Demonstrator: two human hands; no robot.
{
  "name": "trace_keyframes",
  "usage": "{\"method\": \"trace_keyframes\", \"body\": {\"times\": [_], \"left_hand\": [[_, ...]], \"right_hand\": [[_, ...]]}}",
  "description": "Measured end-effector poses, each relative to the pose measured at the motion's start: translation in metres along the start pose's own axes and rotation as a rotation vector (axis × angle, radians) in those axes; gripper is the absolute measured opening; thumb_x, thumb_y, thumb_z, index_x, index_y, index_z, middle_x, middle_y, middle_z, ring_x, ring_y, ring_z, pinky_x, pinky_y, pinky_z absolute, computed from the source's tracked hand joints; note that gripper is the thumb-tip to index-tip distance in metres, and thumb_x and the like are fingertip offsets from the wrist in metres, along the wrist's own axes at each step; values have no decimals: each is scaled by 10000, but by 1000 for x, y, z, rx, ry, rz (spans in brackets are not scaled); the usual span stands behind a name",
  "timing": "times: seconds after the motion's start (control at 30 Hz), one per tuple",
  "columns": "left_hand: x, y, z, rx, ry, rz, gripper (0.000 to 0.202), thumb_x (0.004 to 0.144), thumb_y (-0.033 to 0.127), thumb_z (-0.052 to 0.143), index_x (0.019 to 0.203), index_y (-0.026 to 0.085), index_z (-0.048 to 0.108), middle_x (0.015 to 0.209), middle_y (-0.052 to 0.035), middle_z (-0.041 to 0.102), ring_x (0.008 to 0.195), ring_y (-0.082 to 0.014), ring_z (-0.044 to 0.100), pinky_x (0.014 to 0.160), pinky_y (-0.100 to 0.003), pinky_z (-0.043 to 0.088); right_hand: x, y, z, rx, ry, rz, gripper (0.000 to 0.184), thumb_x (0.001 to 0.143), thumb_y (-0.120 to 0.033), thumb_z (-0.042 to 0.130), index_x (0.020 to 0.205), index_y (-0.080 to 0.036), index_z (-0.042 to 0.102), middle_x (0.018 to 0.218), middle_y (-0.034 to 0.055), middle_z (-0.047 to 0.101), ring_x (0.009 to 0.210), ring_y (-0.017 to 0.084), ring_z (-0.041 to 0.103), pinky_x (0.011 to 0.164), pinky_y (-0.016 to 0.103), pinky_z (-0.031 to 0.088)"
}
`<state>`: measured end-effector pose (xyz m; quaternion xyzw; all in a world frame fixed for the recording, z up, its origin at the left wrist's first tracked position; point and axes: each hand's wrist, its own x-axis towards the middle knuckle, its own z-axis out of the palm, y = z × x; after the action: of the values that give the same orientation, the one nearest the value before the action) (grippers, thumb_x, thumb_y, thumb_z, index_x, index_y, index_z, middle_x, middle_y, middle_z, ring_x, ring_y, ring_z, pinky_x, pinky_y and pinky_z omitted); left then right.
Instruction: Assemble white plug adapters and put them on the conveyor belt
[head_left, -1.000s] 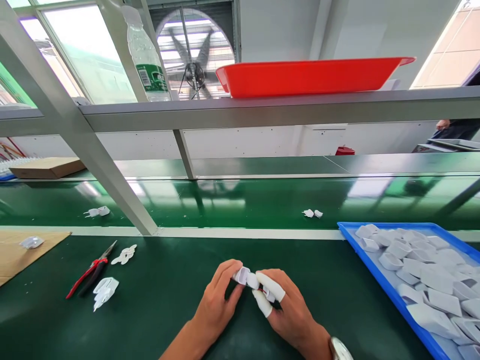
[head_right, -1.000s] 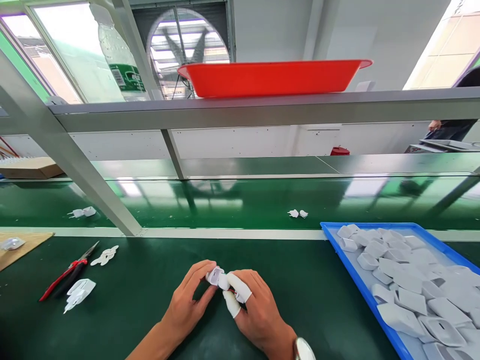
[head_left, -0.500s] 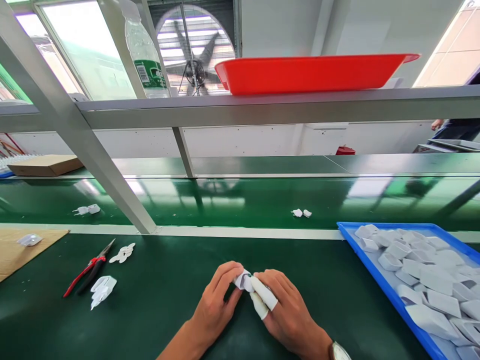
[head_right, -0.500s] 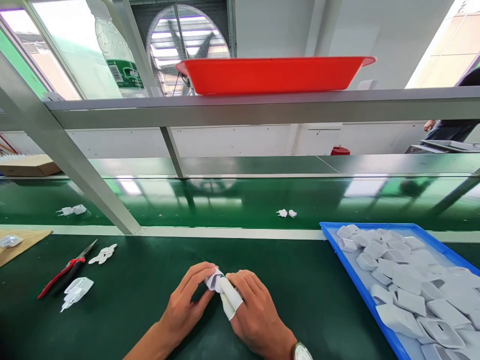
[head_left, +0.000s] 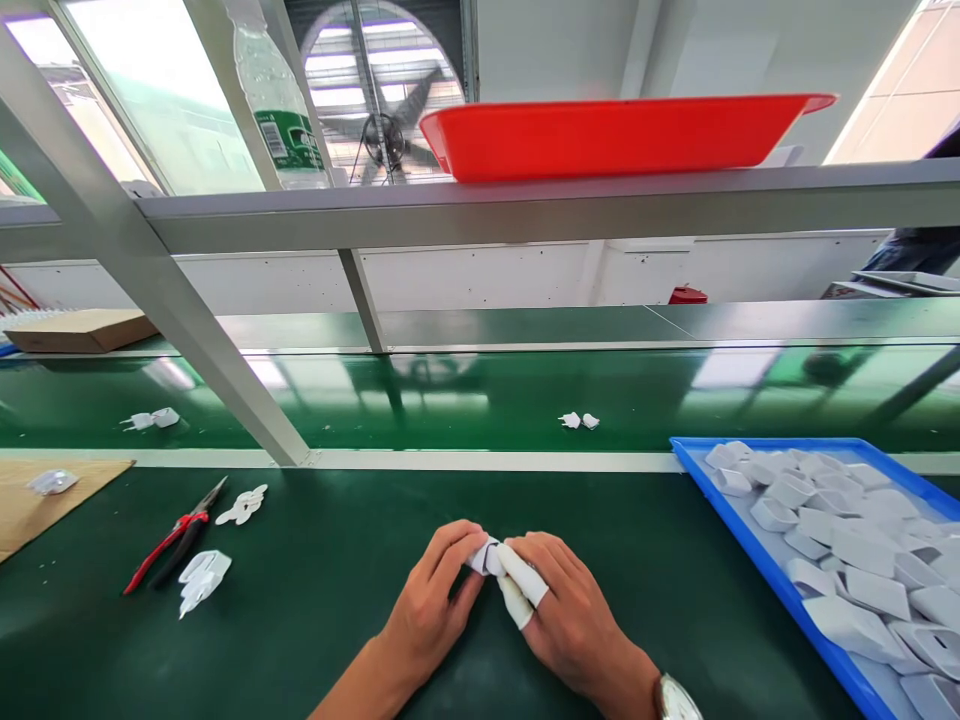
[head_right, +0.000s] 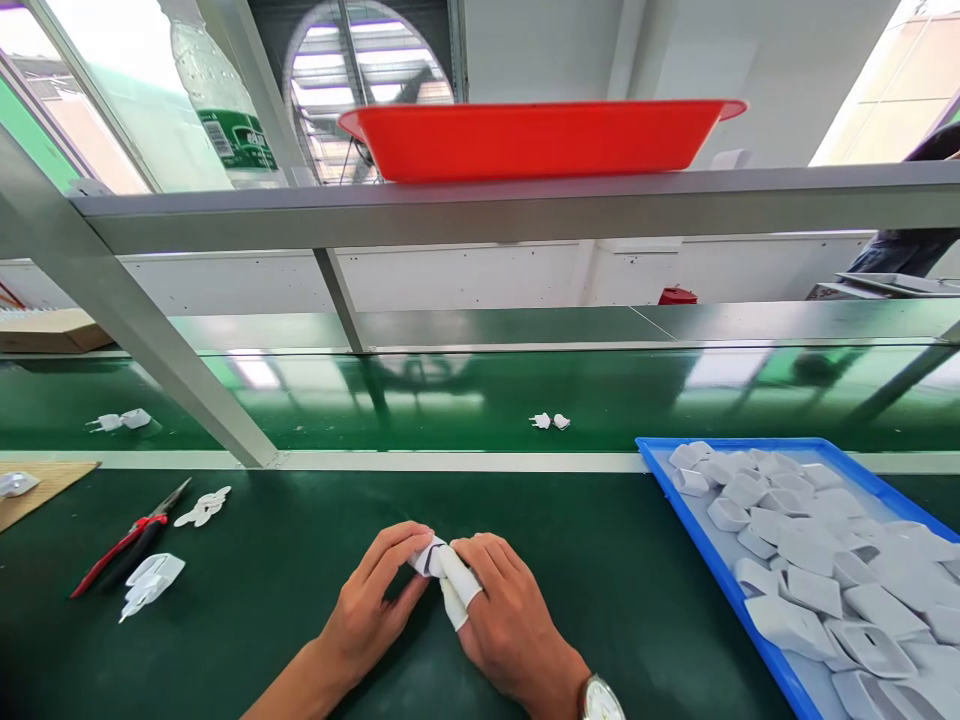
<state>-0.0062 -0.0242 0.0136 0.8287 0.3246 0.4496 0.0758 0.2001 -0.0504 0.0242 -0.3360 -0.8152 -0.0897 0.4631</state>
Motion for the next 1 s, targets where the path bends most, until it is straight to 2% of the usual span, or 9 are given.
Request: {"method": "trace_keyframes", "body": {"times": [0.2, 0.37, 0.47, 0.67, 0.9, 1.0], "left_hand": [[-2, 3, 0, -14, -18, -7, 368, 967, 73, 554, 1303, 222, 565, 1174, -100, 669, 1081, -207, 689, 963, -337, 609], [0, 9, 4, -6, 37, -18, 330, 969, 139, 586, 1286, 229, 588, 1136, -89, 694, 1025, -209, 715, 916, -320, 627], [3, 13, 6, 8, 73, -42, 309, 967, 166, 601, 1268, 235, 601, 1118, -84, 703, 998, -206, 723, 900, -322, 633], [4, 12, 5, -28, 54, -87, 308, 951, 176, 630, 1253, 232, 607, 1132, -79, 711, 1033, -203, 718, 928, -309, 624], [-3, 10, 8, -2, 70, -58, 341, 964, 143, 594, 1293, 230, 613, 1171, -85, 704, 1051, -205, 717, 934, -305, 624], [-4, 11, 11, 11, 71, -48, 358, 970, 127, 570, 1313, 224, 603, 1178, -94, 696, 1058, -211, 714, 937, -313, 624]], "right_hand": [[-2, 1, 4, 18, -19, -11, 414, 894, 6, 478, 1282, -105, 571, 1078, 156, 691, 982, 273, 655, 883, 472, 612], [1, -3, 6, 119, -105, 111, 386, 951, -81, 509, 1326, -152, 565, 1159, 161, 648, 1028, 275, 639, 863, 454, 611], [3, -4, 6, 212, -147, 161, 410, 960, -76, 488, 1349, -184, 561, 1200, 159, 623, 1072, 268, 630, 882, 442, 606], [-3, 2, 9, 395, -35, 261, 480, 972, -119, 522, 1437, -225, 471, 1177, 117, 667, 1015, 214, 678, 865, 349, 619], [-7, 1, 16, 426, -34, 225, 454, 951, -49, 494, 1359, -241, 546, 1213, 116, 654, 1096, 218, 662, 929, 379, 601], [-7, 0, 17, 469, -80, 279, 409, 970, -76, 471, 1325, -239, 593, 1221, 122, 657, 1104, 220, 661, 939, 382, 592]]}}
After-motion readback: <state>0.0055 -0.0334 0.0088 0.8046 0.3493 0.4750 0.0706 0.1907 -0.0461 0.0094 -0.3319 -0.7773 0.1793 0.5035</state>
